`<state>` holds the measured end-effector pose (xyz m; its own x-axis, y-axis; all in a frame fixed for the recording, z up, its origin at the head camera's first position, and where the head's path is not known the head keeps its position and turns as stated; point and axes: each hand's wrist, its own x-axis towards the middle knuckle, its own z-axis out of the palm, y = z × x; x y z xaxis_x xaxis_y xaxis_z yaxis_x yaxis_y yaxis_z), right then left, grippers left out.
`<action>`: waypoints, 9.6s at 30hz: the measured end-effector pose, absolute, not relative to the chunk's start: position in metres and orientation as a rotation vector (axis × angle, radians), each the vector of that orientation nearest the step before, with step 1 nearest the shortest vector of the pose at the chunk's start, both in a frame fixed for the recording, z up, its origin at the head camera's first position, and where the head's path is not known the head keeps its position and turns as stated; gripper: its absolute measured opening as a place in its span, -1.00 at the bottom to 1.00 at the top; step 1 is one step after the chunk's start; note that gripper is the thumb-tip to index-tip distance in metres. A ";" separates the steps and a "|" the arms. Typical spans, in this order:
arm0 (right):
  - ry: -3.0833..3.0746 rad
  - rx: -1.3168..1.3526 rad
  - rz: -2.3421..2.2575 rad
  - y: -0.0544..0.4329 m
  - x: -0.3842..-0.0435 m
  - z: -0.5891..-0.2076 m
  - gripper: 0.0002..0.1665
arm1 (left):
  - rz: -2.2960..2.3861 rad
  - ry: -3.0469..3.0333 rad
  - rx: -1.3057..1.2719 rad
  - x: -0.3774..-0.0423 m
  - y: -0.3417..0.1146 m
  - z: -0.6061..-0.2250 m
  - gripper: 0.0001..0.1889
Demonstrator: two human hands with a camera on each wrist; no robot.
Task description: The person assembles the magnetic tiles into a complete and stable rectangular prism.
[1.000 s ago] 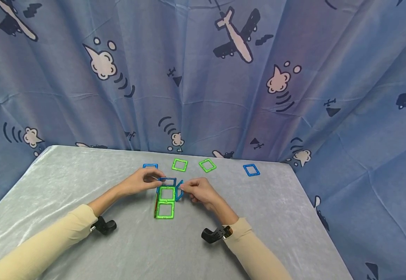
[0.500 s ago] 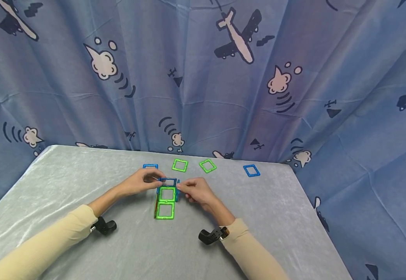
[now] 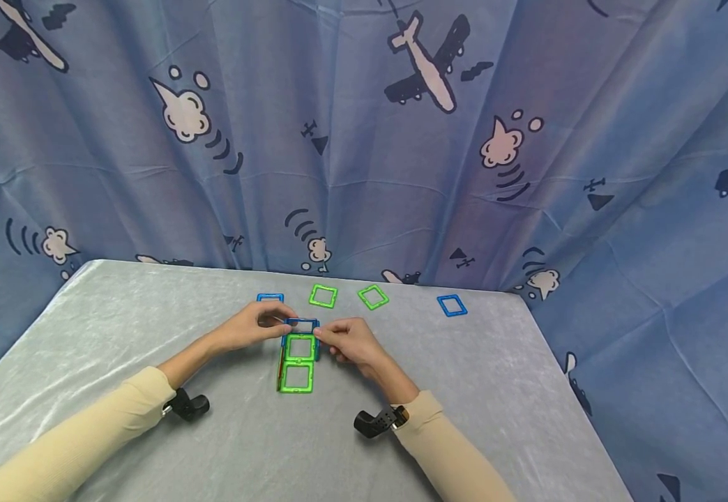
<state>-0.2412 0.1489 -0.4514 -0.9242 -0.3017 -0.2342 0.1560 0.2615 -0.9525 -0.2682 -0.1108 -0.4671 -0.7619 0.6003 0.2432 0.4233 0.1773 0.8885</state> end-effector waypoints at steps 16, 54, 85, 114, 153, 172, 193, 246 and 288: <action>2.063 -0.184 -1.774 0.165 -0.244 -0.452 -0.66 | 1.641 2.262 0.991 -0.267 -0.111 -0.463 -0.75; 2.673 -0.245 -1.626 0.302 -0.283 -0.450 -0.50 | 1.598 2.288 0.974 -0.266 -0.111 -0.464 -0.72; 3.061 -0.059 -1.286 0.381 -0.282 -0.464 -0.48 | 1.581 2.300 0.957 -0.266 -0.111 -0.462 -0.75; 3.068 0.041 -1.102 0.384 -0.299 -0.469 -0.39 | 1.564 2.308 0.935 -0.266 -0.110 -0.461 -0.72; 3.126 -0.074 -1.093 0.378 -0.293 -0.457 -0.84 | 1.570 2.320 0.990 -0.269 -0.112 -0.465 -0.75; 3.190 -0.198 -1.107 0.370 -0.280 -0.444 -0.87 | 1.587 2.292 0.980 -0.266 -0.112 -0.462 -0.74; 3.210 -0.348 -1.171 0.342 -0.266 -0.446 -0.93 | 1.582 2.295 0.990 -0.266 -0.113 -0.464 -0.73; 2.871 -0.695 -1.335 0.237 -0.214 -0.437 -0.95 | 1.578 2.287 0.981 -0.269 -0.111 -0.462 -0.72; 2.784 -0.580 -1.359 0.191 -0.172 -0.439 -0.90 | 1.595 2.264 0.988 -0.266 -0.110 -0.458 -0.72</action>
<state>-0.1718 0.1912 -0.4387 -0.9323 -0.3203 0.1678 -0.3293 0.5606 -0.7598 -0.2656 -0.1103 -0.4579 -0.7564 0.6206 0.2067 0.4034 0.1938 0.8943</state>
